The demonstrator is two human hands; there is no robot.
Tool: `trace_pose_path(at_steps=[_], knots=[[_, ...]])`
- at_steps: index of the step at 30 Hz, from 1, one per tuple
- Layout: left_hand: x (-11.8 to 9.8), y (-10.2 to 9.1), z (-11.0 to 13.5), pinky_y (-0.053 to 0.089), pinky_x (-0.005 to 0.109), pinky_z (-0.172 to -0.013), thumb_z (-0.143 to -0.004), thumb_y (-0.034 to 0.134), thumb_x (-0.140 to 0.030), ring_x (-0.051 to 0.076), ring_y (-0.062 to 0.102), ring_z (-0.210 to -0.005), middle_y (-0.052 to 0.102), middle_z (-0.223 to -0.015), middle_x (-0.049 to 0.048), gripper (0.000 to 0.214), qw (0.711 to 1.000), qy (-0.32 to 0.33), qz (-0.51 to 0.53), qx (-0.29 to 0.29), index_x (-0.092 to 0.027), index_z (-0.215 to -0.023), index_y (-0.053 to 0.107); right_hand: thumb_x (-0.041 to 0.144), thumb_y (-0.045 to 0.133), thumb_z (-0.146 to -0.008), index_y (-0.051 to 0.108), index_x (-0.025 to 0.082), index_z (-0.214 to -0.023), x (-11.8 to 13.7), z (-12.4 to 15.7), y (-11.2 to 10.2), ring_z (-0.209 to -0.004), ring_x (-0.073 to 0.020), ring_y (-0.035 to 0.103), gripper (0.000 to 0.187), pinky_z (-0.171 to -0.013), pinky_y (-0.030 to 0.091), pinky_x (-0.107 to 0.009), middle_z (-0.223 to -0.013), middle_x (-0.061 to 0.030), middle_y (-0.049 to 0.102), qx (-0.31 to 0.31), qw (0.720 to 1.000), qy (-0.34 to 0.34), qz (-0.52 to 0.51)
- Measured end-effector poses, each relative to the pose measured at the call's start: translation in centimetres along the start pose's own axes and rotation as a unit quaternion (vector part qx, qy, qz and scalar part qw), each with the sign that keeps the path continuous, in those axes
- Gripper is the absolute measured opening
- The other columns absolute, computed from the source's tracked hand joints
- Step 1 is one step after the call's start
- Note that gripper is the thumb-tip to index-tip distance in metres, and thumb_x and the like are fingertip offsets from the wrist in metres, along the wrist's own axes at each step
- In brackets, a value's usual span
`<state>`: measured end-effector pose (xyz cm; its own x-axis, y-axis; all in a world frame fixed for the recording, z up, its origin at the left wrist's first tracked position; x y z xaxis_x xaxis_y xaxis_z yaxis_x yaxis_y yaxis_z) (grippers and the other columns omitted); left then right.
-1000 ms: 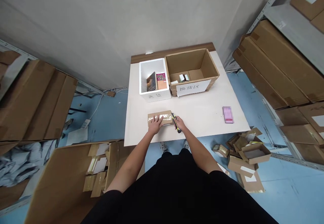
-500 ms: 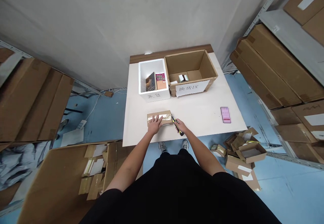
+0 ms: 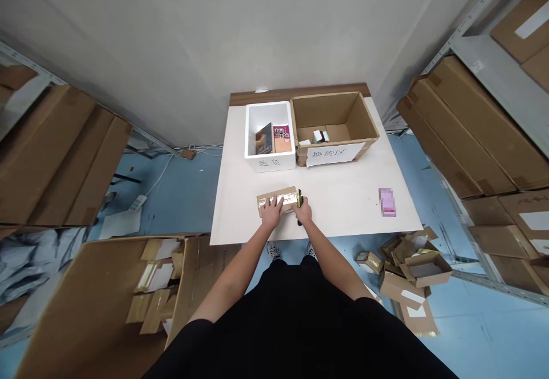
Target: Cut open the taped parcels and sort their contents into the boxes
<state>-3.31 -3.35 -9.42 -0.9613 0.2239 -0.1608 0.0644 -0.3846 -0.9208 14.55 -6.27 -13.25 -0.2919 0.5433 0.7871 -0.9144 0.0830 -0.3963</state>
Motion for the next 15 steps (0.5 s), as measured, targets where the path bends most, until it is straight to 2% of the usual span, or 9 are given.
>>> trace_pose_path(at_steps=[2,5,8,10,12,15], knots=[[0.5,-0.2,-0.2,0.035,0.061,-0.122,-0.106,0.049,-0.052,0.04,0.031,-0.157,0.035,-0.175,0.0051,0.061,1.0,0.007,0.006,0.002,-0.038,-0.165,0.044,0.044,0.07,-0.089,0.048,0.026,-0.132,0.3,-0.6,0.9,-0.072,-0.0209,0.073,0.051,-0.064,0.056,-0.027,-0.097,-0.0021,0.073,-0.038,0.997,-0.005,0.067],[3.0,-0.9,-0.5,0.03,0.058,-0.126,-0.107,0.045,-0.053,0.037,0.028,-0.16,0.037,-0.175,0.0053,0.058,1.0,-0.005,0.021,-0.006,-0.035,-0.162,0.049,0.04,0.068,-0.092,0.048,0.026,-0.136,0.4,-1.8,1.4,-0.09,-0.0247,0.075,0.05,-0.072,0.057,-0.029,-0.105,-0.0058,0.075,-0.058,0.99,-0.012,0.126],[6.0,-1.5,-0.2,0.031,0.054,-0.126,-0.109,0.041,-0.052,0.035,0.019,-0.163,0.029,-0.178,0.0071,0.06,0.999,-0.032,0.034,-0.013,-0.03,-0.165,0.044,0.041,0.066,-0.094,0.047,0.026,-0.139,0.6,-3.5,1.5,-0.087,-0.0235,0.075,0.052,-0.07,0.058,-0.029,-0.106,-0.0055,0.074,-0.048,0.99,0.011,0.131],[7.0,-1.6,0.5,0.038,0.05,-0.122,-0.109,0.041,-0.05,0.035,0.025,-0.16,0.03,-0.177,0.009,0.06,0.999,-0.036,0.036,-0.007,-0.028,-0.165,0.044,0.046,0.068,-0.093,0.046,0.026,-0.139,1.1,-4.8,1.5,-0.083,-0.0225,0.074,0.054,-0.067,0.058,-0.029,-0.107,-0.0053,0.073,-0.042,0.991,0.027,0.128],[6.9,-1.3,1.6,0.045,0.048,-0.115,-0.109,0.042,-0.048,0.036,0.038,-0.151,0.04,-0.17,0.0141,0.058,0.998,-0.055,0.03,-0.011,-0.025,-0.163,0.046,0.051,0.071,-0.091,0.047,0.025,-0.138,2.3,-6.4,1.8,-0.08,-0.0222,0.074,0.059,-0.064,0.058,-0.03,-0.107,-0.0063,0.073,-0.036,0.99,0.04,0.127],[5.1,0.1,3.9,0.051,0.045,-0.105,-0.109,0.045,-0.045,0.035,0.055,-0.13,0.056,-0.147,0.0214,0.059,0.995,-0.099,0.021,-0.009,-0.017,-0.161,0.046,0.055,0.077,-0.087,0.049,0.022,-0.135,5.3,-8.9,3.1,-0.081,-0.0233,0.073,0.065,-0.064,0.058,-0.031,-0.108,-0.0098,0.073,-0.024,0.99,0.045,0.135]])
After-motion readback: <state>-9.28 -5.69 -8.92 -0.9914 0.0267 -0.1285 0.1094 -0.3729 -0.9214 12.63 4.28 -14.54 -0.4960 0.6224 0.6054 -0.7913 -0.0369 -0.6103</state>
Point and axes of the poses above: each hand's wrist, its own z-axis away from the middle knuckle, its own y-axis out of the palm, x = y × z, the point moved 2 cm from there along -z, towards the middle knuckle
